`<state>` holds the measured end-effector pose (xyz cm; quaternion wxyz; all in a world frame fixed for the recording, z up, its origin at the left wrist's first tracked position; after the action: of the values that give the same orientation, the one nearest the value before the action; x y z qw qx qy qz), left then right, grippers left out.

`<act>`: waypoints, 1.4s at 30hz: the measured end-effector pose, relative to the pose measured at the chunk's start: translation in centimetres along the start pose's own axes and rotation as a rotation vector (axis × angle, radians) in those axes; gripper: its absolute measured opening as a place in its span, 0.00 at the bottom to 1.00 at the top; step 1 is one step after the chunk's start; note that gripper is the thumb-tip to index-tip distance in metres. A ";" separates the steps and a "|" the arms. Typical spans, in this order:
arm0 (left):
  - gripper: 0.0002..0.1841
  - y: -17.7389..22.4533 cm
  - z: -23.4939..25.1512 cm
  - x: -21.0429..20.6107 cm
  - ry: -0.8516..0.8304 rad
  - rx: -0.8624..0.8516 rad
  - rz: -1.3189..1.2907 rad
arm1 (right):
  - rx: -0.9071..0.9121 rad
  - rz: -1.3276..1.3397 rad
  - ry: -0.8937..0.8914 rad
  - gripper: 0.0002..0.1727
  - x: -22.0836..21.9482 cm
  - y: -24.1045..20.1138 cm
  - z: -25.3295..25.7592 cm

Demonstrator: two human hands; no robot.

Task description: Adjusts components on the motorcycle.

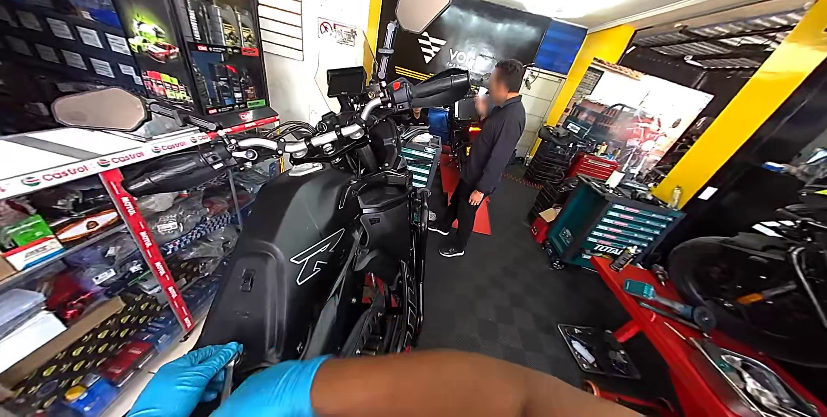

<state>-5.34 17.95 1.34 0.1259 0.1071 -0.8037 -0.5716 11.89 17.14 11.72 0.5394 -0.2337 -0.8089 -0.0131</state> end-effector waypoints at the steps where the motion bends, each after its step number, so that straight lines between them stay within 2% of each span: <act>1: 0.16 0.1 -0.2 -0.1 -0.001 0.003 0.001 | -0.073 0.029 -0.026 0.40 0.8 1.7 -0.5; 3: 0.15 -0.1 0.2 -0.1 0.023 0.000 -0.034 | -0.280 -0.147 -0.044 0.43 2.2 5.3 -1.3; 4: 0.15 -0.2 0.5 0.0 0.030 0.001 -0.038 | -0.322 -0.222 -0.035 0.44 2.3 6.0 -1.3; 6: 0.14 -0.3 0.7 0.0 0.030 0.008 -0.030 | -0.245 -0.222 -0.005 0.43 1.6 3.6 -1.1; 8: 0.14 -0.4 0.8 0.0 0.024 -0.005 -0.019 | -0.046 -0.129 0.003 0.38 1.1 -0.6 -1.2; 10: 0.14 -0.5 0.8 0.0 0.017 -0.023 -0.011 | 0.045 0.001 -0.018 0.35 1.3 -1.2 -1.4; 12: 0.14 -0.5 0.5 0.0 0.022 -0.017 -0.024 | -0.091 0.062 -0.036 0.36 2.3 1.7 -2.1; 14: 0.14 -0.4 0.3 -0.2 0.038 0.010 -0.054 | -0.279 -0.175 -0.043 0.43 2.6 5.4 -1.9; 15: 0.14 -0.3 0.3 -0.2 0.045 0.022 -0.057 | -0.283 -0.266 -0.042 0.44 2.3 5.7 -1.4; 16: 0.14 -0.1 0.4 -0.2 0.047 0.022 -0.045 | -0.236 -0.292 -0.043 0.44 2.0 4.4 -1.2; 18: 0.15 0.6 0.4 -0.5 0.039 -0.005 0.016 | -0.026 -0.261 -0.032 0.38 1.5 0.4 -0.9; 20: 0.17 0.6 -0.2 -0.4 0.011 -0.026 0.090 | 0.097 -0.098 -0.021 0.34 1.2 -1.0 -1.0; 22: 0.18 0.6 -0.7 0.0 -0.009 -0.023 0.103 | 0.006 -0.002 -0.031 0.34 1.9 1.8 -1.3; 24: 0.18 0.3 -0.3 0.0 -0.011 -0.010 0.049 | -0.197 -0.207 -0.035 0.40 2.2 5.8 -1.1; 25: 0.18 0.4 -0.3 0.0 -0.009 0.005 0.032 | -0.236 -0.291 -0.036 0.43 2.1 6.3 -0.9; 27: 0.18 0.5 -0.1 -0.1 -0.007 0.022 0.032 | -0.171 -0.283 -0.036 0.45 1.5 3.0 -0.8; 29: 0.18 0.3 0.1 -0.1 -0.006 0.020 0.037 | -0.003 -0.166 -0.073 0.42 0.5 -0.8 -0.4; 31: 0.18 0.4 -0.1 0.0 -0.003 0.010 0.042 | 0.048 -0.015 -0.105 0.36 0.6 0.2 -0.1; 32: 0.18 0.5 -0.3 0.1 -0.006 0.014 0.030 | 0.006 0.003 -0.115 0.34 1.2 2.0 -0.4; 35: 0.17 0.6 -0.4 0.1 -0.014 0.044 -0.012 | -0.202 -0.348 -0.128 0.39 2.6 6.9 -0.5; 37: 0.17 0.7 -0.2 0.1 -0.016 0.032 -0.004 | -0.168 -0.381 -0.117 0.41 2.4 3.9 -0.5; 39: 0.17 0.7 0.1 0.2 -0.022 0.025 0.020 | -0.022 -0.219 -0.155 0.39 2.0 -0.7 -0.2; 40: 0.17 0.7 0.0 0.1 -0.023 0.025 0.028 | 0.032 -0.132 -0.182 0.37 1.8 -1.4 0.1; 42: 0.17 0.8 -0.2 0.3 -0.020 0.029 0.021 | 0.047 -0.052 -0.187 0.32 2.3 1.1 0.5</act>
<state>-5.56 17.94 2.15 0.1221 0.0947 -0.8142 -0.5597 11.21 19.03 13.29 0.4663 -0.2001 -0.8616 0.0139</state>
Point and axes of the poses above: each hand's wrist, its own z-axis towards the middle knuckle, its own x-axis out of the back of the hand, y = z × x, the point moved 2 cm from there along z, towards the middle knuckle, and after that the axes turned 13 degrees about -z, right-handed, at the moved point
